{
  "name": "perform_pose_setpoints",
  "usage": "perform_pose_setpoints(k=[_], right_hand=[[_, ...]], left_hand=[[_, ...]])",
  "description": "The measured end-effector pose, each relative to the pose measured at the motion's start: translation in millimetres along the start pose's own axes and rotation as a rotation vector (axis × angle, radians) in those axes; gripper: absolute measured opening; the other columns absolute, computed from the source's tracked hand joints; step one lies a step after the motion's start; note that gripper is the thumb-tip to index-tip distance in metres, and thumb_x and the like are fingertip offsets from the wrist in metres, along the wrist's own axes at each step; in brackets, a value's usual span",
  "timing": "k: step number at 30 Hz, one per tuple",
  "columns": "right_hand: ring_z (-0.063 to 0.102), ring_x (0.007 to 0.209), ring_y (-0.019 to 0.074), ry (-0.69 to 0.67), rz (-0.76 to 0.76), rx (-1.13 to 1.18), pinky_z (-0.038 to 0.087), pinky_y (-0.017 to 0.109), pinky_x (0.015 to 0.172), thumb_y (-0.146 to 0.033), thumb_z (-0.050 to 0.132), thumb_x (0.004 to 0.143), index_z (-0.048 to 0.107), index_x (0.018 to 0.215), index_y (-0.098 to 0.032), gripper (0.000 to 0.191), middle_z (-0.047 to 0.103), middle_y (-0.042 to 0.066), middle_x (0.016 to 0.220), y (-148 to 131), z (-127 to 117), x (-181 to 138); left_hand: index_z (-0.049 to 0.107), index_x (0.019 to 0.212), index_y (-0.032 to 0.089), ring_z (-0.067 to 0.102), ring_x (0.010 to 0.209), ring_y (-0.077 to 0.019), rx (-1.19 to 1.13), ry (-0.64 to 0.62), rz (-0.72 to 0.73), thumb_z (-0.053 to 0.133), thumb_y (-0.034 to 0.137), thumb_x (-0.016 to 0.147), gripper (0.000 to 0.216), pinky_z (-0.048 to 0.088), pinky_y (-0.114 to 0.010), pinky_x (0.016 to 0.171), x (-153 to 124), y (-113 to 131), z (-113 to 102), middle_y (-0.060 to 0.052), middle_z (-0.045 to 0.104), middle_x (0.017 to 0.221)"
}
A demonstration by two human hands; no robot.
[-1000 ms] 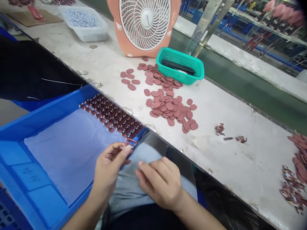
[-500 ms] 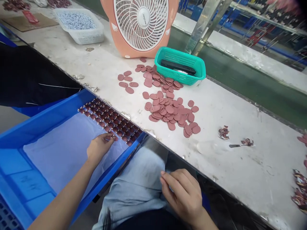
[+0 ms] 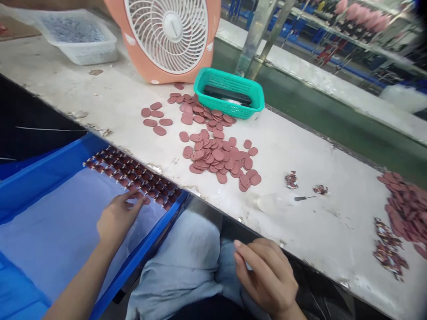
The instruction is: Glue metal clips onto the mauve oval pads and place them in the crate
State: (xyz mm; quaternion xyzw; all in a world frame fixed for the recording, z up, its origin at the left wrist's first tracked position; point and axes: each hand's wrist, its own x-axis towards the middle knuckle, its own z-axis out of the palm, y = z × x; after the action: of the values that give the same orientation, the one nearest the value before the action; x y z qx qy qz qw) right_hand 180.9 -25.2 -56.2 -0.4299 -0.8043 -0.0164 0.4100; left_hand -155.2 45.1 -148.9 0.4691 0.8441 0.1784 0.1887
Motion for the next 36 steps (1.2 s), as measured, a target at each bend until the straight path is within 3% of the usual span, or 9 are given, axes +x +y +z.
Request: perform_pose_setpoints(k=[3,6,10,14,18,22,25,31,36], right_hand=[[0.061,0.082,0.0224,0.319,0.205,-0.105,0.055,0.039,0.071,-0.008,0.073,0.080,0.063,0.123,-0.022,0.046,0.061,0.007,0.094,15.3,-10.8,-6.0],[0.056,0.102,0.0296,0.381,0.537,-0.156,0.050,0.051,0.087,-0.032,0.077,0.082,0.047,0.141,-0.022,0.067,0.055,0.014,0.120,30.9,-14.3,-2.1],[0.049,0.114,0.0343,0.069,0.699,-0.161,0.042,0.059,0.096,-0.053,0.070,0.086,0.045,0.142,-0.019,0.070,0.057,0.017,0.128,44.4,-13.2,13.4],[0.050,0.116,0.0351,0.080,0.730,0.044,0.038,0.062,0.102,-0.047,0.069,0.088,0.059,0.122,-0.018,0.045,0.061,0.016,0.123,49.3,-12.6,20.9],[0.063,0.098,0.0265,0.132,0.711,0.281,0.052,0.049,0.089,-0.046,0.054,0.095,0.055,0.115,-0.021,0.032,0.065,0.010,0.109,38.0,-11.7,14.6],[0.050,0.048,0.0115,0.122,0.713,0.594,0.047,0.025,0.043,-0.055,0.041,0.097,0.047,0.104,-0.023,0.033,0.056,-0.002,0.074,10.7,-4.2,14.7],[0.045,0.044,0.0078,0.058,0.751,0.761,0.039,0.019,0.037,-0.053,0.063,0.088,0.046,0.097,-0.023,0.036,0.054,-0.005,0.068,-8.4,2.9,23.3],[0.041,0.040,0.0049,-0.054,0.977,1.287,0.036,0.015,0.034,-0.046,0.078,0.076,0.045,0.099,-0.024,0.046,0.054,-0.008,0.068,-26.9,13.5,26.4],[0.041,0.039,0.0071,-0.138,1.044,1.318,0.036,0.016,0.030,-0.055,0.070,0.081,0.039,0.116,-0.026,0.055,0.055,-0.007,0.069,-28.5,10.5,13.4]], left_hand=[[0.068,0.123,0.027,0.070,0.096,-0.0306,-0.147,0.257,0.220,0.060,0.049,0.091,0.039,0.053,-0.045,0.089,-27.4,34.6,-7.6,-0.012,0.071,0.118],[0.070,0.120,0.030,0.069,0.097,-0.0303,-0.297,0.452,0.844,0.077,0.032,0.081,0.039,0.047,-0.046,0.097,-51.0,84.1,-7.4,-0.010,0.073,0.113],[0.064,0.133,0.025,0.063,0.112,-0.0358,-0.102,0.290,1.184,0.076,0.048,0.082,0.057,0.040,-0.048,0.100,-58.2,142.2,-1.9,-0.015,0.071,0.128],[0.066,0.134,0.030,0.061,0.122,-0.0378,-0.089,0.098,1.235,0.073,0.058,0.080,0.061,0.029,-0.051,0.109,-52.9,150.5,2.8,-0.010,0.070,0.135],[0.079,0.102,0.042,0.075,0.091,-0.0252,-0.386,-0.030,1.143,0.072,0.027,0.087,0.022,0.040,-0.044,0.101,-69.2,137.1,-1.1,0.002,0.083,0.102],[0.082,0.087,0.031,0.075,0.076,-0.0239,-0.955,-0.249,0.471,0.076,0.033,0.083,0.007,0.056,-0.037,0.078,-107.6,142.5,-17.8,-0.003,0.083,0.080],[0.082,0.082,0.028,0.075,0.072,-0.0214,-1.170,-0.502,0.119,0.084,0.040,0.075,0.014,0.059,-0.028,0.068,-128.8,147.6,-28.2,-0.003,0.081,0.074],[0.084,0.090,0.031,0.072,0.073,-0.0165,-1.266,-0.707,0.166,0.088,0.037,0.071,0.020,0.059,-0.023,0.069,-140.3,136.2,-26.9,-0.002,0.079,0.082],[0.084,0.089,0.029,0.069,0.072,-0.0164,-1.399,-0.769,0.173,0.090,0.042,0.067,0.025,0.058,-0.023,0.064,-144.5,130.2,-20.2,-0.002,0.074,0.082]])
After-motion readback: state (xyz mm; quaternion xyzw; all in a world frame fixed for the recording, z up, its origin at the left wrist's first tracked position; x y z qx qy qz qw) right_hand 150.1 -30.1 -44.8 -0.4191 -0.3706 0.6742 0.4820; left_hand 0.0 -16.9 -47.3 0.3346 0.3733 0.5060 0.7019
